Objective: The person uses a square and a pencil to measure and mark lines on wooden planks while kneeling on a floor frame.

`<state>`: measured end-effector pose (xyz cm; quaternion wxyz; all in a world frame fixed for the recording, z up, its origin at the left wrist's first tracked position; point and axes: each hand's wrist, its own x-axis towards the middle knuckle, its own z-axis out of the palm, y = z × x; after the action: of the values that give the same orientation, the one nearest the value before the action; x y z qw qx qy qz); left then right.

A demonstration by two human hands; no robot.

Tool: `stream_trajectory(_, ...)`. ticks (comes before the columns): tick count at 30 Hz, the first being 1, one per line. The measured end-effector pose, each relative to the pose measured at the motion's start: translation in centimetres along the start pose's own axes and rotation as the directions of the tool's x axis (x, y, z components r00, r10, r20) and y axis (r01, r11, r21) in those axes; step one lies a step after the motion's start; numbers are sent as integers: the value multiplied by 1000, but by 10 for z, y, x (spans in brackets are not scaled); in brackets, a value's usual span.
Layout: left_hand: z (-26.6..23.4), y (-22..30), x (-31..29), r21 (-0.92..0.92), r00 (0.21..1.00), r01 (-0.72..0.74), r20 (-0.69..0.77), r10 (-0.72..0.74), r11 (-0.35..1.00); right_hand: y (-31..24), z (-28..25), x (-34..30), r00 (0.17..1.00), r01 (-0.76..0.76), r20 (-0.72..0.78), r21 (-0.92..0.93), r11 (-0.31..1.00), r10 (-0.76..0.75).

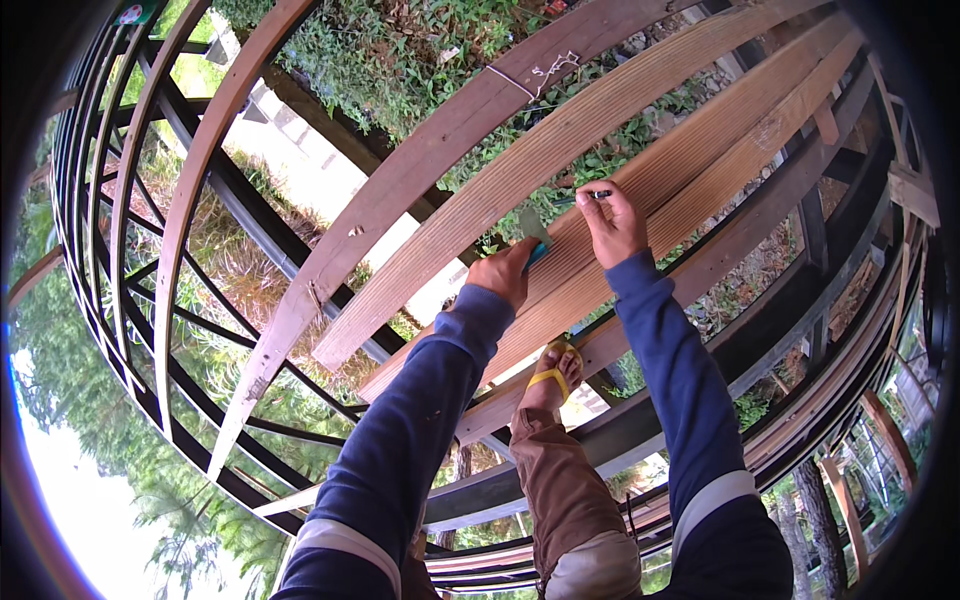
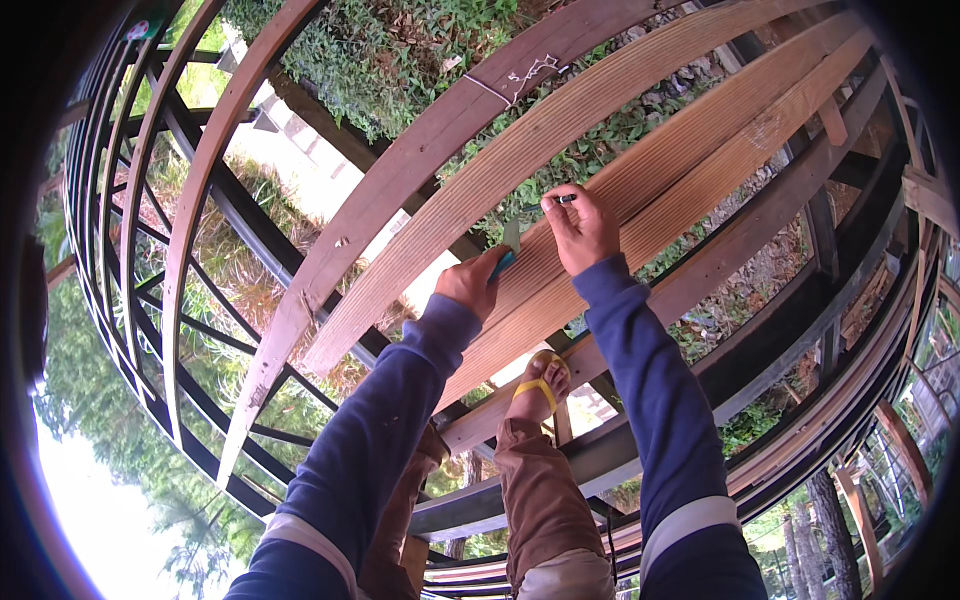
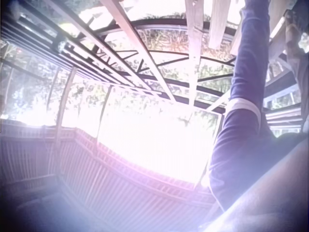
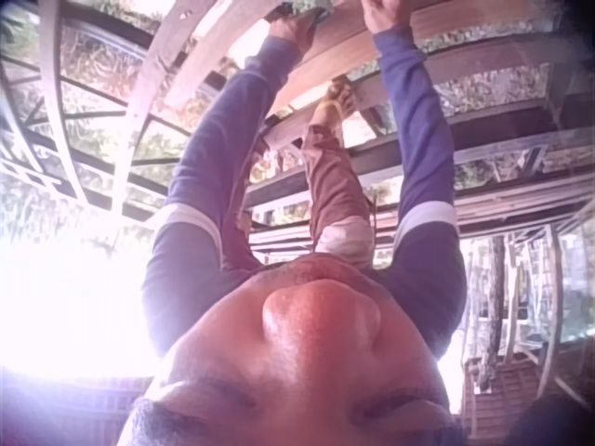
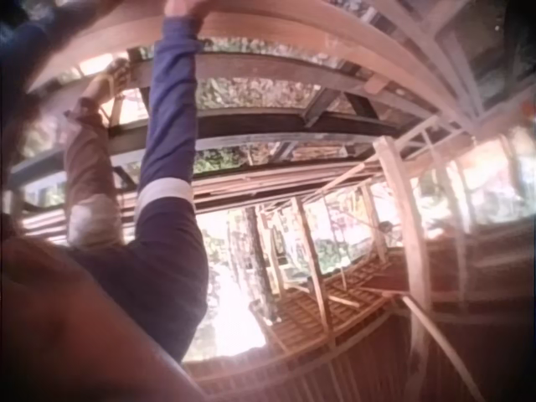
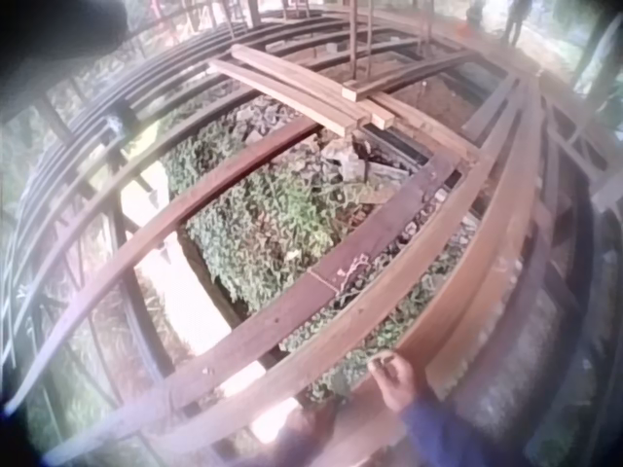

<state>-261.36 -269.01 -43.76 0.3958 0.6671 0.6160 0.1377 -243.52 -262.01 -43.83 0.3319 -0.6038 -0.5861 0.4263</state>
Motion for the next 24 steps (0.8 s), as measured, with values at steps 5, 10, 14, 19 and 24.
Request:
stream_trajectory(5, 2, -1, 0, 16, 1000, 20, 7, -20, 1000, -6, -2, 0, 980, 201, 50, -180, 963, -195)
stream_trajectory(10, 4, -1, 0, 19, 1000, -3, -12, 3, 1000, -10, -1, 3, 980, 135, 174, -225, 965, -96)
stream_trajectory(14, 3, -1, -1, 42, 1000, 0, 0, 0, 999, -13, 3, 8, 951, 263, 241, -308, 915, -192)
stream_trajectory(19, 2, -1, -1, 5, 1000, -5, 6, 5, 1000, -12, 13, 21, 924, 300, 337, -349, 888, -180)
stream_trajectory(24, -2, 1, 1, 30, 999, -3, 42, 2, 1000, -5, 25, 27, 912, 331, 370, -413, 848, -176)
